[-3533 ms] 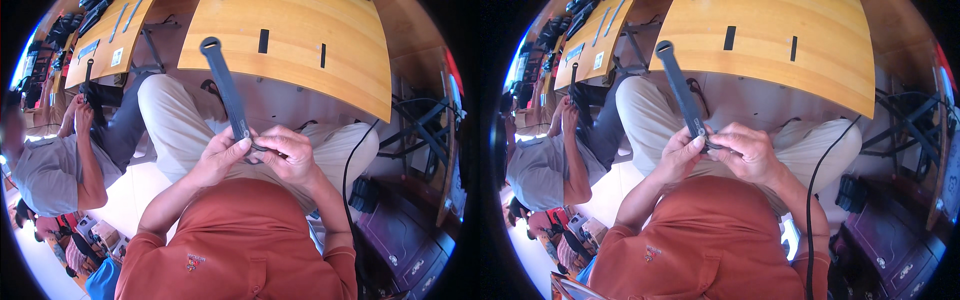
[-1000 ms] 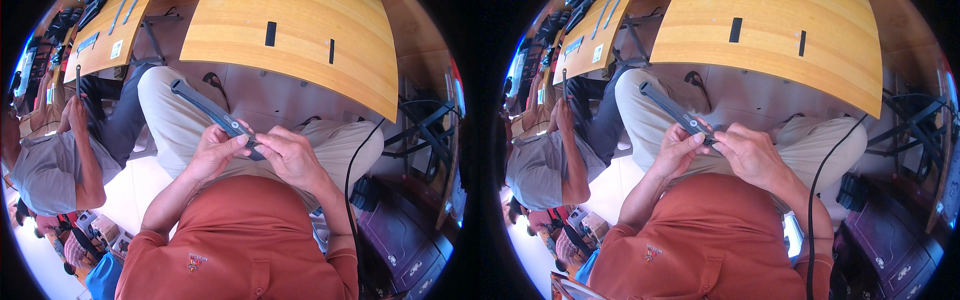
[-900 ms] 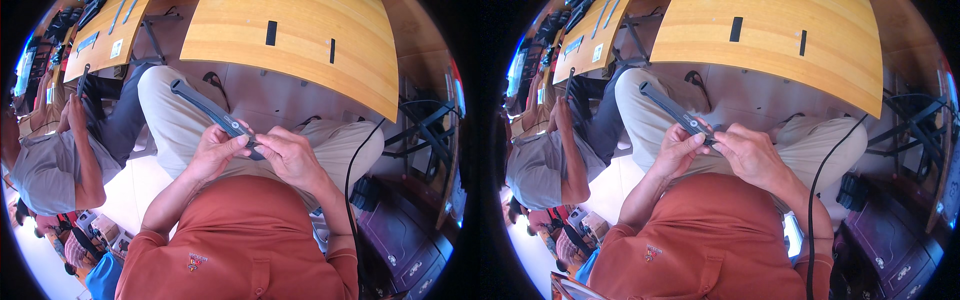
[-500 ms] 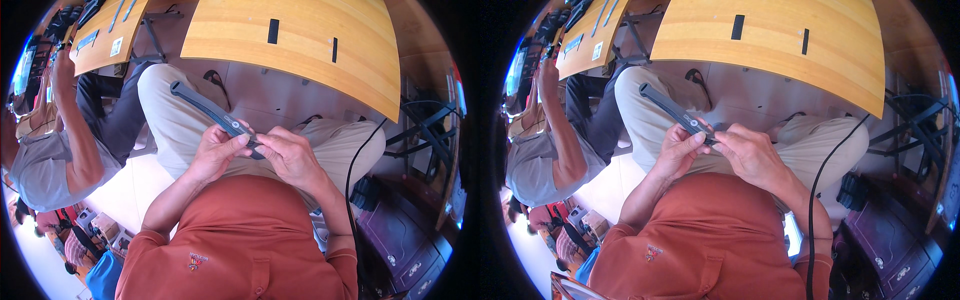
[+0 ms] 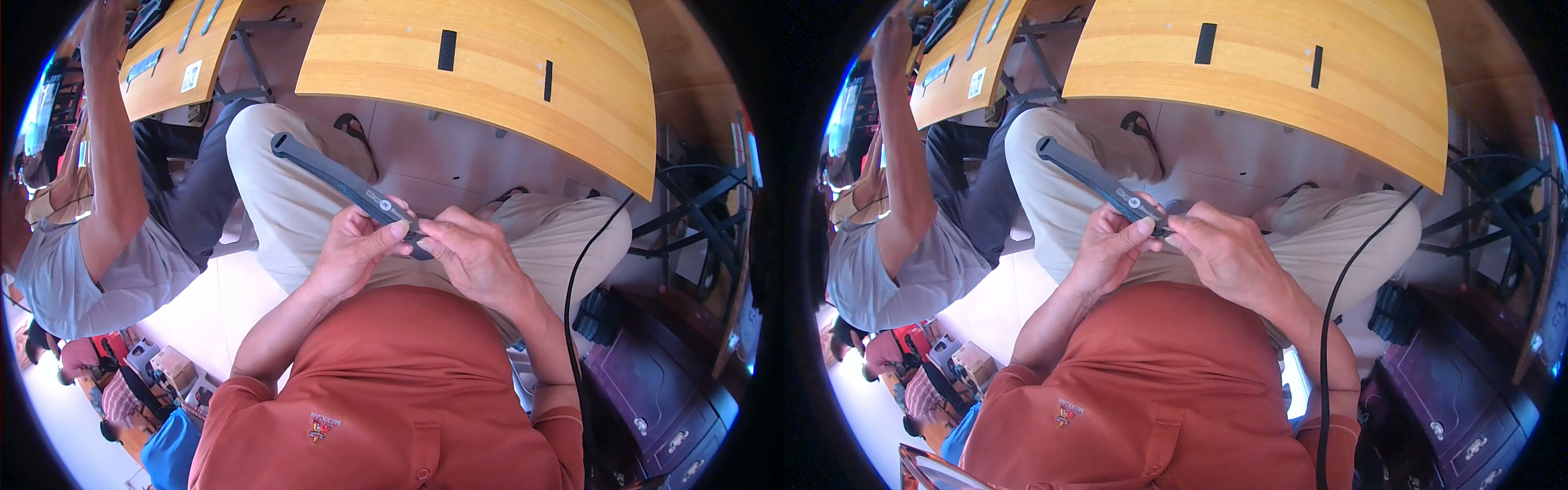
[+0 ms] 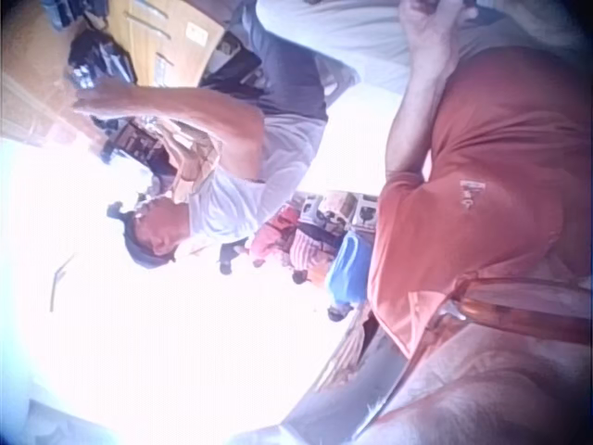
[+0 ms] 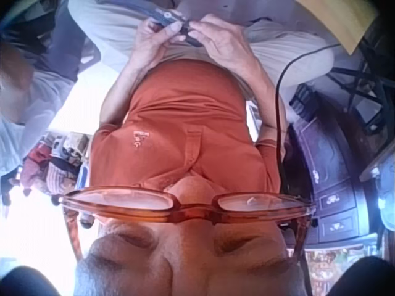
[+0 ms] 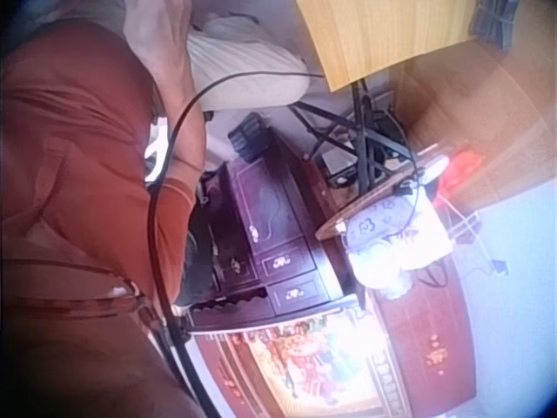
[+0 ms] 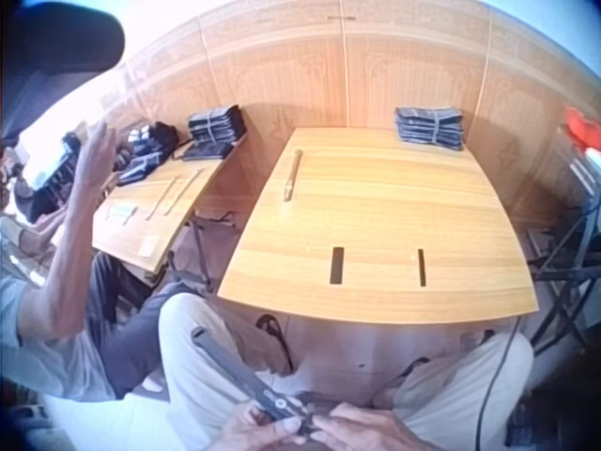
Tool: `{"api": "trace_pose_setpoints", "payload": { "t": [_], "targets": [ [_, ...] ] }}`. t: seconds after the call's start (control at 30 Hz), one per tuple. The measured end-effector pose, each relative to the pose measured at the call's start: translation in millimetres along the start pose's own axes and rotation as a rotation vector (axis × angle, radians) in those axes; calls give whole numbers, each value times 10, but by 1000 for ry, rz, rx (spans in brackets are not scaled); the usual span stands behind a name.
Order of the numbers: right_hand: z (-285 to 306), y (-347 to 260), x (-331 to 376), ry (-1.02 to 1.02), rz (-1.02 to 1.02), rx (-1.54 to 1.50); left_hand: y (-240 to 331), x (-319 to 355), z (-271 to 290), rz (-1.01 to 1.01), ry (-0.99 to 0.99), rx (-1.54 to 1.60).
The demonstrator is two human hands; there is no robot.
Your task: The recorder is assembling small pins and components onto black rubber watch straps at a workstation.
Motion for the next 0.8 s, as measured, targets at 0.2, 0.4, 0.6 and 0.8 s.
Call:
{"api": "trace_pose_setpoints", "payload": {
  "t": [0.2,0.4,0.6,0.8],
  "targets": [
    [-20,-3,24,5,19,48,-18,64,6,18,45,-43],
    [-27,-5,18,4,10,52,2,79,-12,10,2,-24],
    [-40,-3,0,-3,5,72,3,70,17,-2,11,-40],
    [-56,3,7,-30,-6,110,8,85,22,-12,14,-62]
  ]
}}
Point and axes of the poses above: each hand's wrist, its own x-axis away from the middle knuckle, its own z-axis out of the back of the hand, y = z × x, the point moved 7 cm from there along -x, towards the middle knuckle, and after that the axes turned 6 degrees about z, right-handed, at the moved point
